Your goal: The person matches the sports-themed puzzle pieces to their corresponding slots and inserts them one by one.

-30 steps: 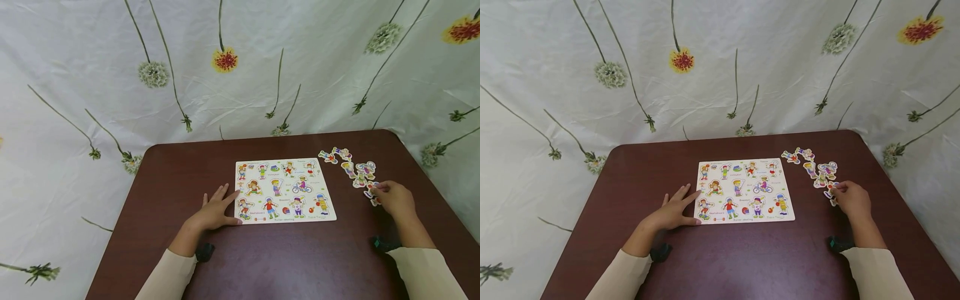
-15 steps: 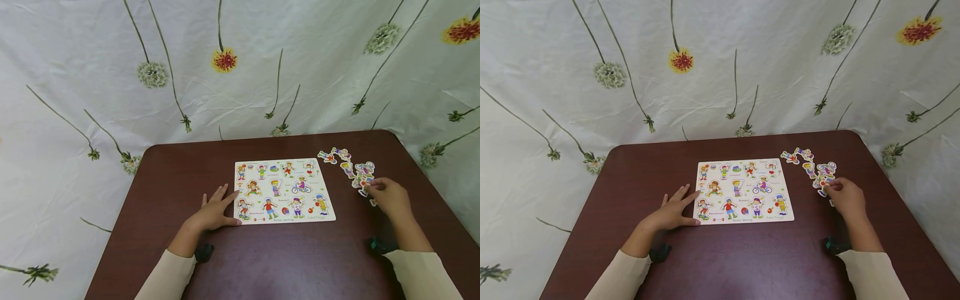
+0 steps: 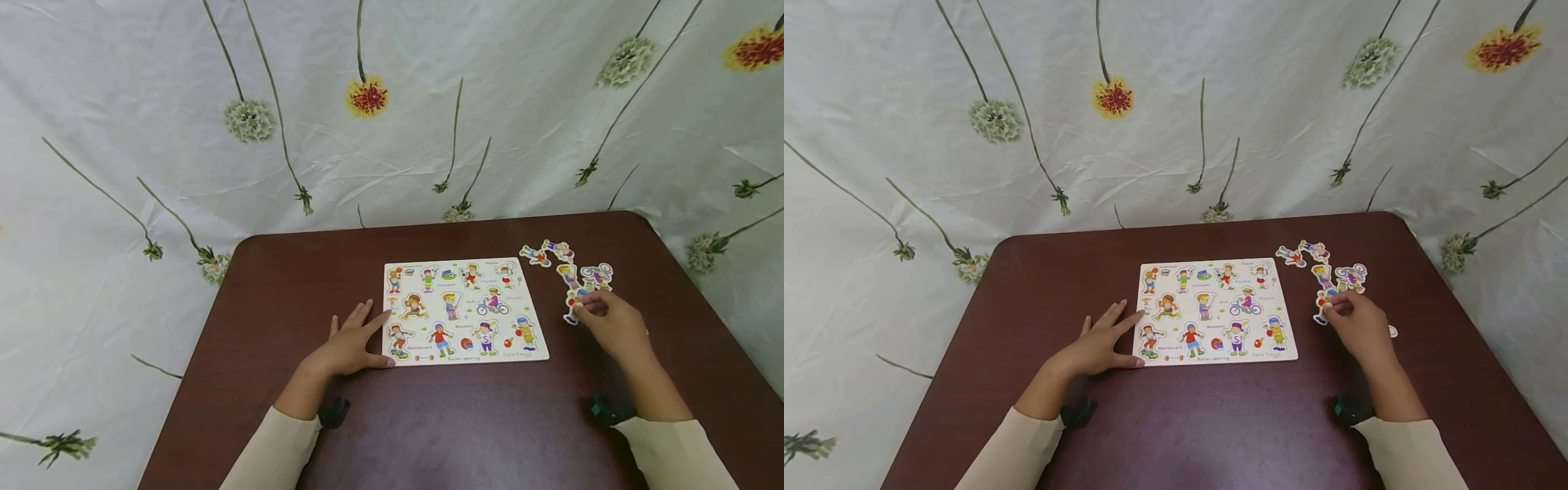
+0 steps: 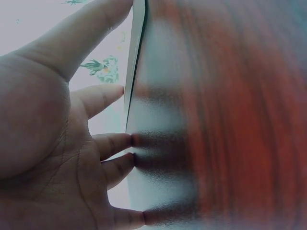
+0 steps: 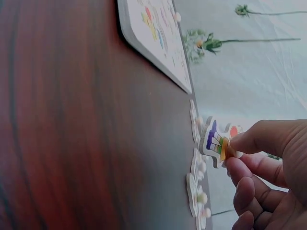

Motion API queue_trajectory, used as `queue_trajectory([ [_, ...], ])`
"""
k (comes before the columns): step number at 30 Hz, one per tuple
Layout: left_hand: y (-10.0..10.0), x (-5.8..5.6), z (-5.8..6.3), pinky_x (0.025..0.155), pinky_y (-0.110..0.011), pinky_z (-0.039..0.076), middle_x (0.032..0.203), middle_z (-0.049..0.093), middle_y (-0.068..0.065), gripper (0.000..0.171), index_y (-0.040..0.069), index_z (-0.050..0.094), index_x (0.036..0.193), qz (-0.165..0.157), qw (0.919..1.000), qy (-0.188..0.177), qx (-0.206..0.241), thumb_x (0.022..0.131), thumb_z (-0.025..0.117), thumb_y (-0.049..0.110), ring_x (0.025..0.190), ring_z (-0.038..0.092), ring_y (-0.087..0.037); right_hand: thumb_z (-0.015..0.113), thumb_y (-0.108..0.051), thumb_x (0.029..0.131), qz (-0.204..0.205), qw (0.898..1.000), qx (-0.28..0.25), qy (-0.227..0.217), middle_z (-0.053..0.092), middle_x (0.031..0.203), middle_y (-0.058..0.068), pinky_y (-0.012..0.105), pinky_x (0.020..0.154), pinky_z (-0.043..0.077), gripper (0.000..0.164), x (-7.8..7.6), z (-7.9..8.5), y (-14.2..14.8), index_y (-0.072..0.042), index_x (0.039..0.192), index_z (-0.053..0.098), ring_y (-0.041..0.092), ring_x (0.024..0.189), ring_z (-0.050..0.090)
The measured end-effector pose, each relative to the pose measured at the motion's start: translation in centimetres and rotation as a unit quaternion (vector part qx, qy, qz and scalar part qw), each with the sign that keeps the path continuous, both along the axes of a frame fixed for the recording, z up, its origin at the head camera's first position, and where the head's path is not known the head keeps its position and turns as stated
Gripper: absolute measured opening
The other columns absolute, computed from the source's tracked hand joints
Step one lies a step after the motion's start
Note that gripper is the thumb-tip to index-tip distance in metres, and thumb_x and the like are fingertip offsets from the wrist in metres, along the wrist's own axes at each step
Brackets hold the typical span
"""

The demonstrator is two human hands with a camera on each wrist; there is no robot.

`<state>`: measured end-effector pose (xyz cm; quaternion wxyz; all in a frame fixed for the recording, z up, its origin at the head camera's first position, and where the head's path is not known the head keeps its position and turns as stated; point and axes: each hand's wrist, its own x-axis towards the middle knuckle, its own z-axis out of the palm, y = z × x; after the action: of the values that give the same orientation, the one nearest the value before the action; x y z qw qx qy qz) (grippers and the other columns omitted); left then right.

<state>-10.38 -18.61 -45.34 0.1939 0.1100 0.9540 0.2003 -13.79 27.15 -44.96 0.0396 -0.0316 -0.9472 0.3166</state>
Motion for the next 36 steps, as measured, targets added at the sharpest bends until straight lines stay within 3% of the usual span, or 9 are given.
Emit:
queue_trajectory([
  [11, -0.1, 0.1, -0.1, 0.115, -0.067, -0.005, 0.165, 0.007, -0.011, 0.094, 0.032, 0.025, 0.154, 0.000, 1.0000, 0.000, 0.003, 0.078, 0.074, 0.055, 0.153, 0.002, -0.028, 0.067, -0.023, 0.091, 0.039, 0.999, -0.021, 0.006, 0.069, 0.086, 0.013, 0.024, 0.056, 0.042, 0.023, 0.6, -0.5, -1.9, -0.003, 0.103, 0.065, 0.013, 0.070, 0.055],
  [21, 0.1, 0.1, 0.2, 0.115, -0.067, -0.006, 0.165, 0.007, -0.011, 0.092, 0.031, 0.027, 0.154, 0.001, 1.0000, 0.001, 0.009, 0.078, 0.074, 0.054, 0.153, 0.003, -0.029, 0.068, -0.016, 0.089, 0.085, 0.996, -0.021, -0.004, 0.068, 0.084, 0.008, 0.024, 0.057, 0.041, 0.011, 1.3, -0.6, -3.8, -0.009, 0.095, 0.065, 0.011, 0.067, 0.053],
  [28, 0.0, 0.0, 0.1, 0.116, -0.067, -0.005, 0.165, 0.007, -0.010, 0.094, 0.031, 0.025, 0.154, 0.001, 1.0000, -0.002, 0.005, 0.078, 0.074, 0.055, 0.153, 0.003, -0.028, 0.070, -0.015, 0.087, 0.121, 0.992, -0.014, 0.014, 0.066, 0.078, 0.002, 0.022, 0.057, 0.041, 0.005, 1.8, -0.8, -4.6, -0.013, 0.089, 0.066, 0.006, 0.065, 0.051],
  [36, 0.0, 0.0, 0.1, 0.115, -0.067, -0.005, 0.165, 0.007, -0.010, 0.093, 0.031, 0.025, 0.154, 0.001, 1.0000, -0.004, 0.005, 0.078, 0.074, 0.055, 0.153, 0.003, -0.028, 0.070, -0.012, 0.087, 0.148, 0.989, -0.013, -0.003, 0.063, 0.078, 0.002, 0.022, 0.055, 0.041, 0.004, 1.9, -0.8, -5.1, -0.012, 0.087, 0.066, 0.009, 0.066, 0.049],
])
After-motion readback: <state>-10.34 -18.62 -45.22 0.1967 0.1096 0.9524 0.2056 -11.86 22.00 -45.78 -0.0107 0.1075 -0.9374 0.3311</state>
